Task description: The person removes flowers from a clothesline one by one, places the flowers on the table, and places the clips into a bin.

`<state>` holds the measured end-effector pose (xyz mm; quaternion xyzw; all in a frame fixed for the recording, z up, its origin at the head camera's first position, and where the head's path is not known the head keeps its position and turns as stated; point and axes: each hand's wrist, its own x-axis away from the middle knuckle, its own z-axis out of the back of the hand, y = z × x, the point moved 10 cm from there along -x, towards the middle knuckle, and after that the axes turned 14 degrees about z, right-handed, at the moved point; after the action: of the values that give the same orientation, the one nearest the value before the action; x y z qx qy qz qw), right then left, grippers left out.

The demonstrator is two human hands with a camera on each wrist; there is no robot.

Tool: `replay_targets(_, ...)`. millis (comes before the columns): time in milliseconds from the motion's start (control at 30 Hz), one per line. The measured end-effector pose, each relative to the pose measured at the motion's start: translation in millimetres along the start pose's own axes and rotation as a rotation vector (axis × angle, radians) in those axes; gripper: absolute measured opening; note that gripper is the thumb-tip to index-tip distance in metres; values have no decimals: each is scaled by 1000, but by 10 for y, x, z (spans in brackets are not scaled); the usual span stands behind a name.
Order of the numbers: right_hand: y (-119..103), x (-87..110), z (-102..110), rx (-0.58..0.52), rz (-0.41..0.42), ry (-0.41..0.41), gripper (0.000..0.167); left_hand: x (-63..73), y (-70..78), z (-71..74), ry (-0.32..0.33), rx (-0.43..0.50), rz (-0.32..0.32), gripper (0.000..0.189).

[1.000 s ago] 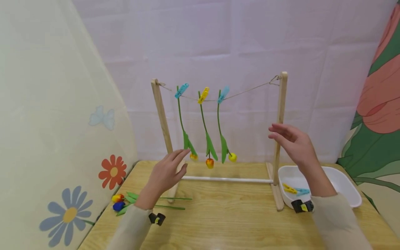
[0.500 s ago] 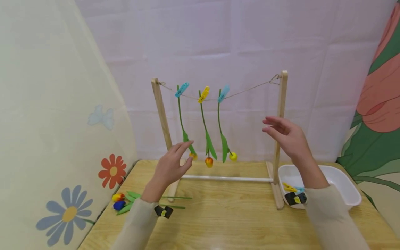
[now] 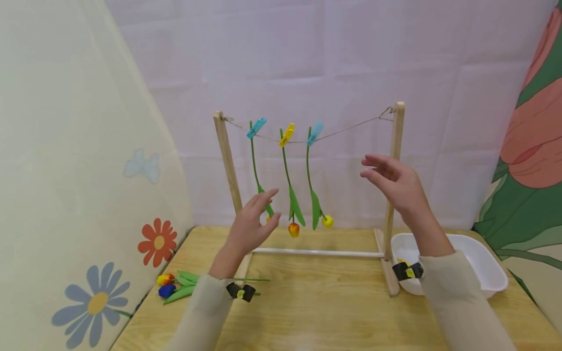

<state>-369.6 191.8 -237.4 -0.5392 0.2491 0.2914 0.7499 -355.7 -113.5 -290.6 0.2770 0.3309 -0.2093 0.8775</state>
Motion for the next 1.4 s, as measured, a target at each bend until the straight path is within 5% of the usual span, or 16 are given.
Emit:
replay_targets(633, -230, -387, -111, -19, 40, -1, 44, -421, 244, -190, -154, 161, 131, 63)
replay_targets(967, -312, -590, -169, -106, 74, 1, 41, -620, 360, -230, -129, 271, 166, 58)
replay_targets(1400, -363, -814, -387, -126, 65, -22, 40, -863, 278, -388, -155, 548, 314, 57)
